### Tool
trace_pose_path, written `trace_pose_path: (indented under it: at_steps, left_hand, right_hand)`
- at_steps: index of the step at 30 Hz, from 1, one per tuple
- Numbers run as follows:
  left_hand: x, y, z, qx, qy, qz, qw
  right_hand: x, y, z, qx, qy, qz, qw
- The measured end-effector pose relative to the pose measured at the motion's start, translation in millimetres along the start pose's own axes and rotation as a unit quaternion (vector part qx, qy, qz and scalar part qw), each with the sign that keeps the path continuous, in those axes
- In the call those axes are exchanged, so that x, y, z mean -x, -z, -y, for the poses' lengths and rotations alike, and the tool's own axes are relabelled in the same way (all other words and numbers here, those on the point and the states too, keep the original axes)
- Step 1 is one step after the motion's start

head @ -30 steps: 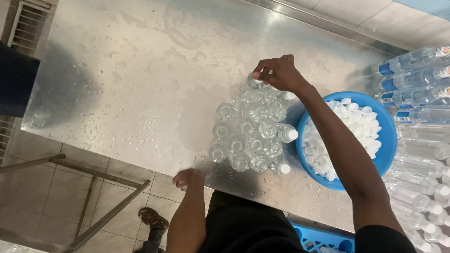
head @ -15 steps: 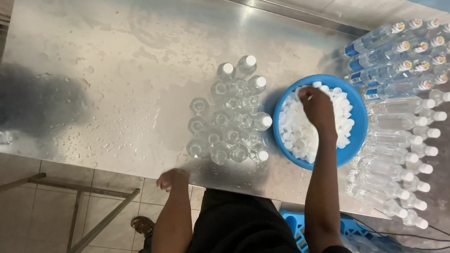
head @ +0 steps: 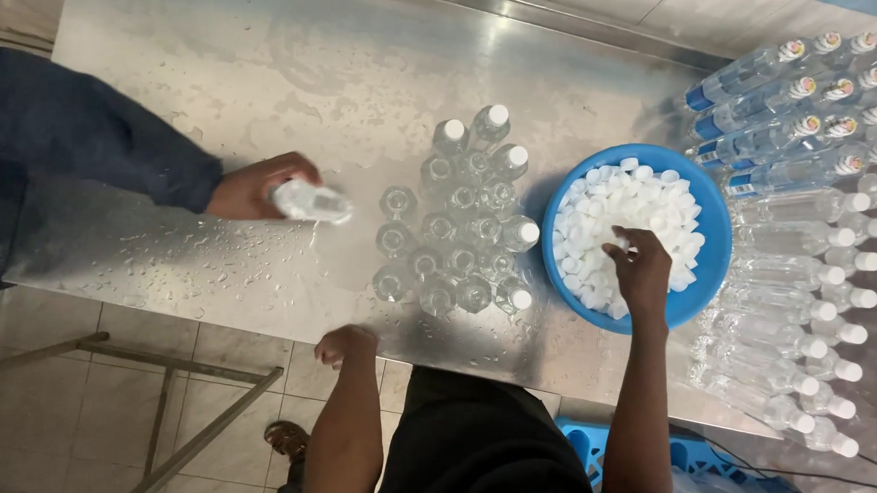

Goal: The person is manually placing plastic caps onto the tops of filled water bottles on a production table.

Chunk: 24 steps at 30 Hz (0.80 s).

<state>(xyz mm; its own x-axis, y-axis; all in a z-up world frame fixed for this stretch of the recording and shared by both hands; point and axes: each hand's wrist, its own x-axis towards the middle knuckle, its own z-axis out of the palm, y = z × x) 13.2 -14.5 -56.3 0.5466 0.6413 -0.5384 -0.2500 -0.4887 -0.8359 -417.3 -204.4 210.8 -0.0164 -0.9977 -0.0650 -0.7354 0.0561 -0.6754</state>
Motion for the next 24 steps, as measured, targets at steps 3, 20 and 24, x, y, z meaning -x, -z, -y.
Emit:
trace_pose_path:
  at_steps: [3,20,24]
  left_hand:
    - [11,4,17,0.328,0.052,-0.001,0.943]
    - [9,-39,-21,0.705,0.176,-0.136,0.674]
    - [63,-15,28,0.706,0.162,-0.138,0.675]
  right_hand:
    - [0,14,1,-0.035,-0.043,-0.025,0.998]
    - [-53,-70,153,-0.145,0.116,0.003,0.983]
    - [-88,-116,140,-0.080,0.128,0.075,0.986]
